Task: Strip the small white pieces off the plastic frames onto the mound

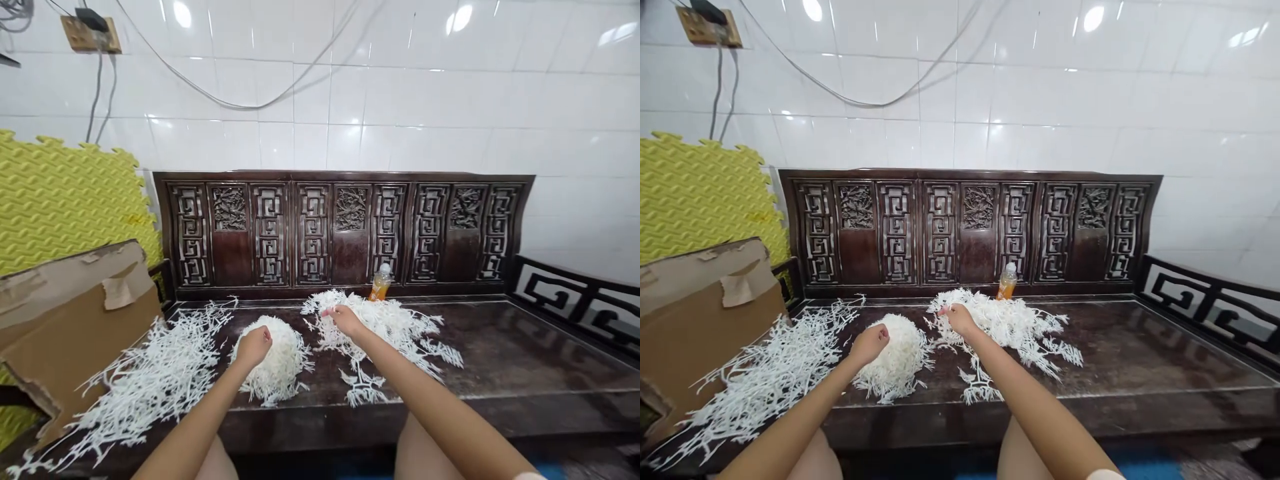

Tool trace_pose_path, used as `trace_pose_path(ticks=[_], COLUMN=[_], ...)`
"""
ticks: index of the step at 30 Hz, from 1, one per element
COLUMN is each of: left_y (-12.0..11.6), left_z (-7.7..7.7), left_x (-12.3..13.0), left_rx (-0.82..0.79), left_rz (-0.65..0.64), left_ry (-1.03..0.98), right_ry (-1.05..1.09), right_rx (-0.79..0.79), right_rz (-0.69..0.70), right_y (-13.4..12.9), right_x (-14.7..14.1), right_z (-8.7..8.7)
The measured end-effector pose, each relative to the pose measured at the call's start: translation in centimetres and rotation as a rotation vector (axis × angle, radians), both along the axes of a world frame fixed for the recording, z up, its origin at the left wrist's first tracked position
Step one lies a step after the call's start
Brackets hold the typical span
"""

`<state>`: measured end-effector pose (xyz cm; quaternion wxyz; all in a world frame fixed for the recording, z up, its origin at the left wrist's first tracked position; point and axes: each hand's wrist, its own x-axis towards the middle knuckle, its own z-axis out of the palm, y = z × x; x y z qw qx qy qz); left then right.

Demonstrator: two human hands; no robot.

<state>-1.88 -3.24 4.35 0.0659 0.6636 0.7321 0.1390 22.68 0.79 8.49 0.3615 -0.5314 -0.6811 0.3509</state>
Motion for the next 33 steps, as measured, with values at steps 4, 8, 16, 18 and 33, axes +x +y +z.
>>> trace_pose_path(ticks=[4,8,16,18,33], left_y=[0.9,2.4,4.1,4.3,-0.5], left_z=[0.0,-0.3,-2.7,-2.8,-0.4], left_x=[-0.4,-0.5,0.4,0.7,9.9], left_rx=[-0.011,-0.018,-0.018,0.06,-0.092], left_rz=[0.013,-0.003,-0.027,0.019,-0.433], left_ry=[0.042,0.112,0.184,0.186,-0.722], right_ry=[0.177,0.347,0.15,0.106,-0.001], right_rx=[-0.054,-0.085,0.199,0.189,0.058], right_rz=[0.02,0.047,-0.003,0.006,0.395], right_y=[-1.5,-2.3,-2.1,-2.3,-3.2], right_x=[0.2,-0.1,0.7,1.6,-0.4], right_z=[1.6,2.1,0.6,-0.4,-5.6])
